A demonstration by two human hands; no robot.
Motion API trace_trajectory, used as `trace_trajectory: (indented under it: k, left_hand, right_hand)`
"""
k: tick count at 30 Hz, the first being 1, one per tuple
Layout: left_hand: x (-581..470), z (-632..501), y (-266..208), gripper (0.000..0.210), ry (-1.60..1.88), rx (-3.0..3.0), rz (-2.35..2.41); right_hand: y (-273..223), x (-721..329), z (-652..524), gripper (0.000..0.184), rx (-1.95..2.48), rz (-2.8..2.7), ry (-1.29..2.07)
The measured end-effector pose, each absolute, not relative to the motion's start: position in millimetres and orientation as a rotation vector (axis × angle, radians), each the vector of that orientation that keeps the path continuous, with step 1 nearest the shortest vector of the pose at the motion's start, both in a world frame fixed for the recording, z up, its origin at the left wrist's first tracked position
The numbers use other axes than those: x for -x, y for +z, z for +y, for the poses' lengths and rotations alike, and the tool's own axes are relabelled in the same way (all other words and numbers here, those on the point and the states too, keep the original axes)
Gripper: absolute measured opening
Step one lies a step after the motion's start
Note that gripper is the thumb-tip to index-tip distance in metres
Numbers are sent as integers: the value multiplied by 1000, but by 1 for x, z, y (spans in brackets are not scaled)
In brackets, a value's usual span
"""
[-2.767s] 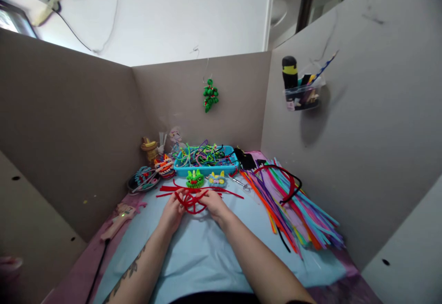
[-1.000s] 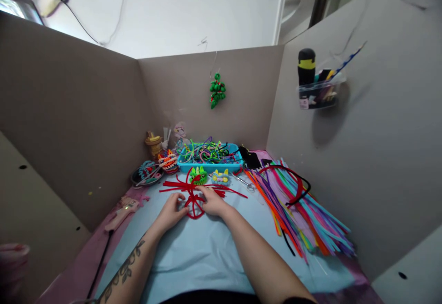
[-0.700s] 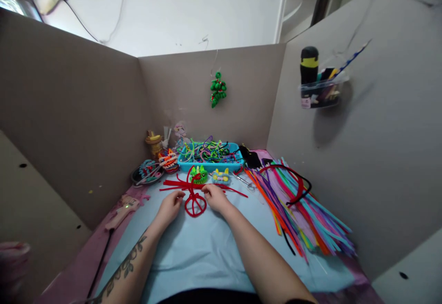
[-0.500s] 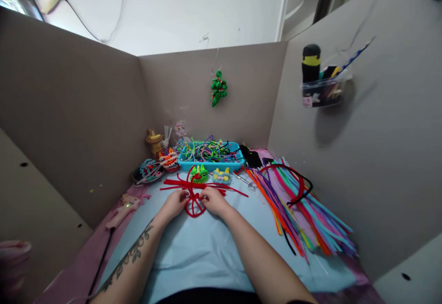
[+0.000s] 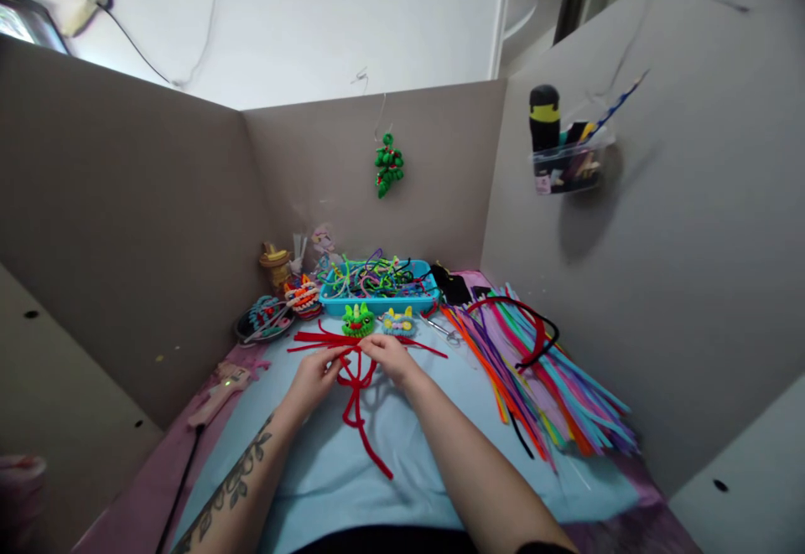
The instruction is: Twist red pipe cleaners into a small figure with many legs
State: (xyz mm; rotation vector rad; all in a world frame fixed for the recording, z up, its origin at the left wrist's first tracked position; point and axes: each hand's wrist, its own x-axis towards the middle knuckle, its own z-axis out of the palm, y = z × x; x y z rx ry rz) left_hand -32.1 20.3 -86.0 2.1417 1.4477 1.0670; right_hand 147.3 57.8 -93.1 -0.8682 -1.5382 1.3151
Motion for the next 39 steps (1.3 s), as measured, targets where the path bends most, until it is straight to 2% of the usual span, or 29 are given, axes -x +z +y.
trace_trajectory:
  k: [5, 7, 10, 15, 19, 26, 39]
  left_hand:
    - [31, 12, -66, 39, 940, -2104, 1234]
    - [30, 10, -57, 33, 915, -2004, 1141]
    - [24, 10, -48, 21, 951, -2000, 1271]
    - [14, 12, -47, 24, 973, -2073, 1336]
    - [12, 8, -48, 22, 1087, -2095, 1413]
    - [6, -7, -42, 21, 1114, -2164, 1606]
    - [-6, -14, -46, 19, 1211, -2221, 1645]
  right_hand:
    - [-90, -147, 53, 21, 795, -1543, 1321]
    - [-86, -147, 52, 18, 791, -1597, 1226]
    - [-79, -146, 47, 15, 798, -1720, 1038]
    - [-69, -143, 36, 4, 883, -1793, 534]
    - [-63, -142, 26, 6, 956, -1814, 209]
    - [-58, -139, 15, 9, 968, -1814, 129]
    - [-57, -135, 9, 12, 1024, -1709, 66]
